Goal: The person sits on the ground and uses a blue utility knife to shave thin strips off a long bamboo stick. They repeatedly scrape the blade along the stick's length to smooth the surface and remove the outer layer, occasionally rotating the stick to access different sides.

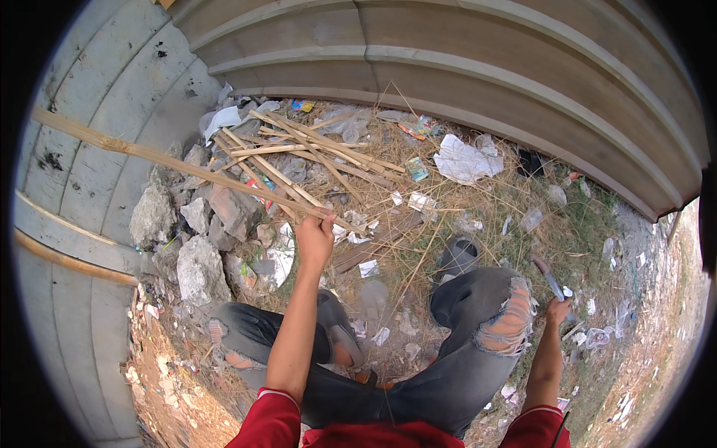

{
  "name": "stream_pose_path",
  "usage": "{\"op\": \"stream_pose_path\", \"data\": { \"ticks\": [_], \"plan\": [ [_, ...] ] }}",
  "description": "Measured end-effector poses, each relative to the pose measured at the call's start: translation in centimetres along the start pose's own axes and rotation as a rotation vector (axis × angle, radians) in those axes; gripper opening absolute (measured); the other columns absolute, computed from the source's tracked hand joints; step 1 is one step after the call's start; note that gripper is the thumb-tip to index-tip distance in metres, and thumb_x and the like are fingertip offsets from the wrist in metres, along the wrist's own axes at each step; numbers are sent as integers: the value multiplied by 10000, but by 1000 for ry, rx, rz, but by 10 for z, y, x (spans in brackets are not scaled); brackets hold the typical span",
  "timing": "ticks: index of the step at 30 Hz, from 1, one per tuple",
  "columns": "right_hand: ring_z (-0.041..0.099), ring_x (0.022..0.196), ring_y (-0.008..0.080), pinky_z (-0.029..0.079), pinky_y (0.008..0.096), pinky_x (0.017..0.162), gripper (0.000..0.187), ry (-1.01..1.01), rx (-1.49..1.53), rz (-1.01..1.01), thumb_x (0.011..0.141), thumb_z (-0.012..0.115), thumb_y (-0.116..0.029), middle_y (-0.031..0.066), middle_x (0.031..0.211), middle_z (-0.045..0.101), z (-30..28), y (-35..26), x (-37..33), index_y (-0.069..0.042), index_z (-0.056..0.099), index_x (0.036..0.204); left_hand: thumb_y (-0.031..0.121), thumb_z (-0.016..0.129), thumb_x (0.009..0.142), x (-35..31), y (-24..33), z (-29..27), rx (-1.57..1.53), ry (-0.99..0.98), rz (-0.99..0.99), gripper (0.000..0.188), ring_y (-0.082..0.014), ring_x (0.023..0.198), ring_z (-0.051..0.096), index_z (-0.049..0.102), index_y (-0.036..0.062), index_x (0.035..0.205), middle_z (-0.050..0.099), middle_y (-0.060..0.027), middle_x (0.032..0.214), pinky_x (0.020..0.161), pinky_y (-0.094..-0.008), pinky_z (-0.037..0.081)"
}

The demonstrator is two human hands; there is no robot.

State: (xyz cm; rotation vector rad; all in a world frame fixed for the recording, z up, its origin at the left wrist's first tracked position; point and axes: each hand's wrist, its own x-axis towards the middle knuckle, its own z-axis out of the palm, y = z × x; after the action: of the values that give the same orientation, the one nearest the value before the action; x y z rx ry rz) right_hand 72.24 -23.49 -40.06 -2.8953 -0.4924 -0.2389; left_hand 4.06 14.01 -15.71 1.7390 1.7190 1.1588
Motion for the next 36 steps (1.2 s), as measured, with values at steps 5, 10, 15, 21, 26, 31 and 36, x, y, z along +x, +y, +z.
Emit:
{"op": "stream_pose_path", "data": {
  "ticks": [5, 10, 15, 21, 26, 31, 36],
  "plan": [
    [512, 459, 148, 411, 318, 403, 353, -605, 930, 258, 1029, 561, -306, 79, 747, 610, 23, -78, 26, -139, 525, 1338, 79, 714, 929, -3, 4, -9, 25, -46, 32, 68, -207, 523, 595, 725, 14, 945, 636, -146, 628, 544, -336, 463],
    [584, 580, 219, 471, 359, 481, 436, -796, 766, 215, 1031, 544, -354, 116, 835, 615, 22, -149, 13, -171, 483, 1423, 63, 702, 938, -8, 27, -15, 125, -67, 59, 59, -194, 524, 598, 722, 7, 940, 648, -140, 637, 534, -329, 460],
    [644, 1097, 406, 522, 471, 908, 598, -628, 476, -10, 1026, 517, -472, 235, 1255, 640, 70, -93, 29, -90, 439, 1479, 78, 712, 933, 2, 37, 21, -3, -82, 87, 65, -205, 508, 585, 722, 14, 940, 645, -141, 634, 528, -326, 457],
    [560, 1271, 448, 444, 479, 1051, 626, -627, -55, -240, 1005, 523, -524, 269, 1316, 616, 101, -102, 19, 3, 509, 1343, 49, 718, 907, -11, 42, 1, 73, -110, 2, 43, -227, 506, 586, 721, 19, 938, 622, -158, 623, 528, -341, 460],
    [578, 1221, 438, 451, 501, 1030, 539, -621, 153, -151, 977, 537, -462, 252, 1249, 638, 69, -105, -17, -2, 544, 1257, 37, 702, 906, -21, 54, -9, 118, -95, 49, 38, -323, 567, 656, 716, 22, 938, 651, -205, 667, 555, -391, 492],
    [581, 1205, 434, 453, 506, 1023, 515, -613, 173, -90, 963, 540, -442, 246, 1226, 641, 28, -85, -32, -4, 550, 1234, 47, 692, 911, -31, 53, -14, 105, -55, 76, 39, -384, 591, 664, 714, 46, 943, 648, -220, 666, 551, -426, 497],
    [584, 1189, 429, 454, 512, 1016, 490, -620, 215, -45, 950, 543, -422, 239, 1202, 644, 1, -77, -53, -7, 557, 1210, 67, 696, 914, -36, 43, -17, 92, -48, 46, 46, -399, 606, 663, 714, 43, 948, 647, -228, 673, 554, -438, 498]
  ]
}}
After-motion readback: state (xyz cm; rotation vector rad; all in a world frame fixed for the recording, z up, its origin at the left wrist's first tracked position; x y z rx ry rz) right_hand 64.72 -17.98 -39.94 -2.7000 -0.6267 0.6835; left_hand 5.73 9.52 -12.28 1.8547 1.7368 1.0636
